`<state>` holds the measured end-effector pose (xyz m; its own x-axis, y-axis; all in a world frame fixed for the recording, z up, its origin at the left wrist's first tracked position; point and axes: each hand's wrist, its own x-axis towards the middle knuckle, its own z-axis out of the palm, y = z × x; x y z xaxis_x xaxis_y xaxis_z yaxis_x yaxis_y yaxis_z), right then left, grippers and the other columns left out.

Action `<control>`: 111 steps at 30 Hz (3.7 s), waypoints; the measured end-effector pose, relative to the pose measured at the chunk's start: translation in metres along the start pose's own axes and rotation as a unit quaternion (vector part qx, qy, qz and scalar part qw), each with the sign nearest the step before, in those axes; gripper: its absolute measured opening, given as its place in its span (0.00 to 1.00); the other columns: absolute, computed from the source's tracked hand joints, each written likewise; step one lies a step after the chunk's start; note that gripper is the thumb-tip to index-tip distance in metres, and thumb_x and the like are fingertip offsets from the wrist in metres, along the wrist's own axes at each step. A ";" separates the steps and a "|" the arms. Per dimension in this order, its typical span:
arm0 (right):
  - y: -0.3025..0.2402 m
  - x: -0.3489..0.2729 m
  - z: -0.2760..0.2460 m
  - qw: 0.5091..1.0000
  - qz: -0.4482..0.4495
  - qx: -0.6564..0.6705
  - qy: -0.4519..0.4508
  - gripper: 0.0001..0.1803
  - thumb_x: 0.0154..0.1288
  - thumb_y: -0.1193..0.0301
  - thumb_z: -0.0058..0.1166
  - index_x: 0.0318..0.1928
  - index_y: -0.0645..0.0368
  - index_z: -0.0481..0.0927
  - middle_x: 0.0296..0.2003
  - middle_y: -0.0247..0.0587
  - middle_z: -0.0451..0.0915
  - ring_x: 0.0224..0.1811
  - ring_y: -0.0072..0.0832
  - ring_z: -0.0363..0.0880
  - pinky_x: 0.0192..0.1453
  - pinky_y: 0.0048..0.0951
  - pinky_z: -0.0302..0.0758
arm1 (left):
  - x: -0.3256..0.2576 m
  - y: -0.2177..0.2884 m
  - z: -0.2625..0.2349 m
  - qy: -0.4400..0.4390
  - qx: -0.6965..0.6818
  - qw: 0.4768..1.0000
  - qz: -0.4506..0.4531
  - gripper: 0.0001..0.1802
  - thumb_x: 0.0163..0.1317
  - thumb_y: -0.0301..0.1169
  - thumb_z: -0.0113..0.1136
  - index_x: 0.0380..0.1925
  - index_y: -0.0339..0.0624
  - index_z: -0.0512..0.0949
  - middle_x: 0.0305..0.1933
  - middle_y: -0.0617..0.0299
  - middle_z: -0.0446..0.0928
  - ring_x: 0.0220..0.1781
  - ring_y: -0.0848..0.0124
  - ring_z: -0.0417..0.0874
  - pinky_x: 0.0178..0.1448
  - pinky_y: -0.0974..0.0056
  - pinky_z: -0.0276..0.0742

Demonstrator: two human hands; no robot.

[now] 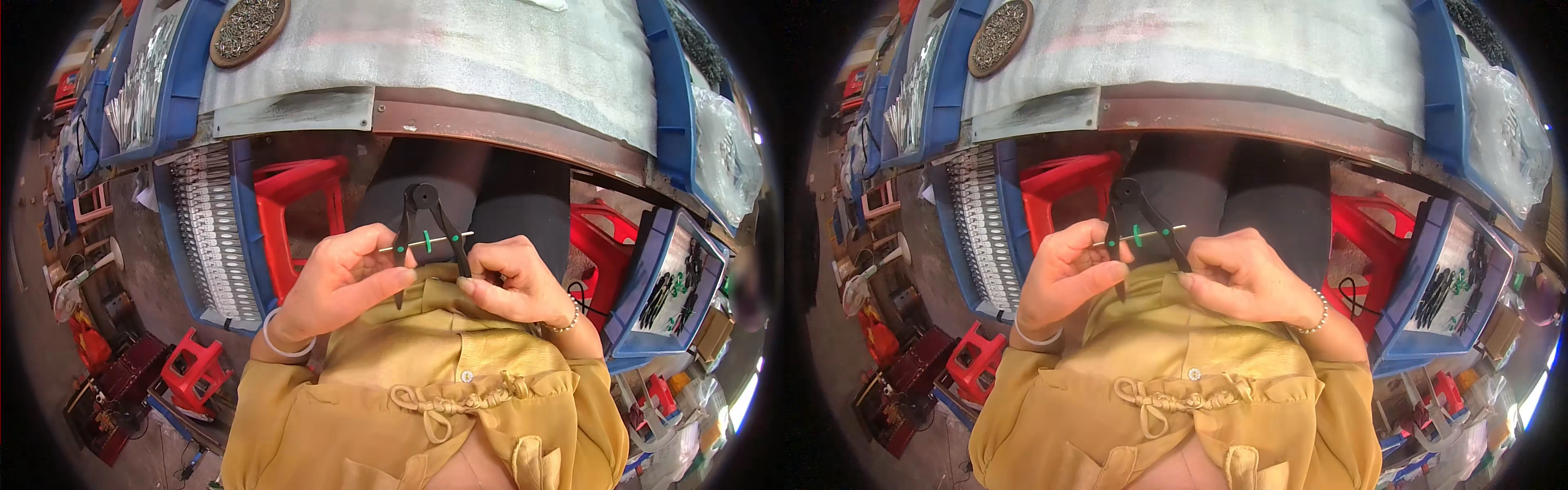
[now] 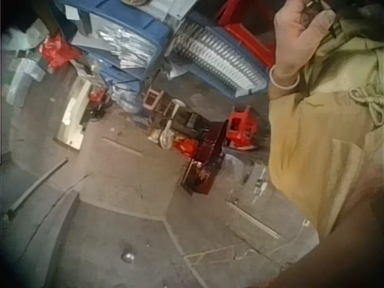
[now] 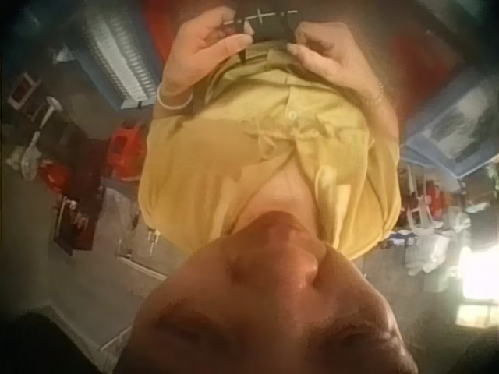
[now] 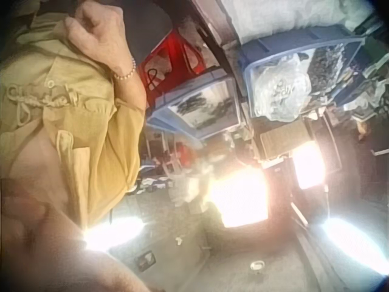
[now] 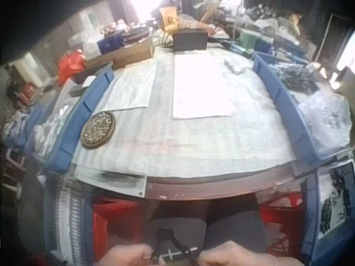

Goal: Assembling small green and black plastic components by hand at a factory workbench.

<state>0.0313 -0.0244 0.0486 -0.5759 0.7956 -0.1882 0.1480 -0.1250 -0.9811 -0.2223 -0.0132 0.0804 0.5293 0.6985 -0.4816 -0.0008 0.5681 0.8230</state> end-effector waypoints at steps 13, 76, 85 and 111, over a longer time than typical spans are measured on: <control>-0.089 -0.027 -0.020 0.893 -0.307 0.326 0.052 0.12 0.53 0.72 0.64 0.35 0.58 0.74 0.36 0.39 0.78 0.23 0.30 0.76 0.27 0.33 0.76 | 0.002 -0.007 -0.005 -0.031 -0.103 0.990 0.089 0.15 0.61 0.15 0.56 0.48 0.33 0.74 0.44 0.60 0.77 0.44 0.78 0.77 0.45 0.72 0.73; -0.007 0.033 0.014 0.952 -0.004 0.197 0.234 0.10 0.60 0.78 0.61 0.40 0.65 0.74 0.29 0.33 0.76 0.22 0.11 0.71 0.22 0.13 0.65 | 0.030 -0.016 0.032 0.250 0.605 0.713 0.251 0.46 0.35 0.37 0.75 0.58 0.32 0.68 0.53 0.49 0.71 0.55 0.52 0.73 0.59 0.49 0.64; 0.002 0.031 0.016 0.944 -0.020 0.226 0.240 0.12 0.58 0.80 0.63 0.40 0.65 0.74 0.29 0.34 0.76 0.20 0.11 0.70 0.20 0.13 0.66 | 0.030 -0.017 0.030 0.247 0.615 0.695 0.278 0.41 0.34 0.34 0.73 0.53 0.29 0.71 0.47 0.47 0.75 0.49 0.54 0.77 0.55 0.49 0.69; 0.021 0.041 0.012 0.933 -0.116 0.269 0.207 0.15 0.56 0.80 0.64 0.43 0.68 0.76 0.37 0.38 0.74 0.27 0.17 0.75 0.23 0.16 0.73 | 0.027 -0.017 0.025 0.218 0.550 0.748 0.301 0.26 0.42 0.25 0.70 0.45 0.30 0.77 0.30 0.51 0.77 0.31 0.59 0.81 0.38 0.61 0.77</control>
<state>0.0009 -0.0020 0.0193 -0.1649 0.9854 -0.0425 -0.4311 -0.1108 -0.8955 -0.1872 -0.0144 0.0611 0.3863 0.8955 0.2211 0.6986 -0.4405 0.5638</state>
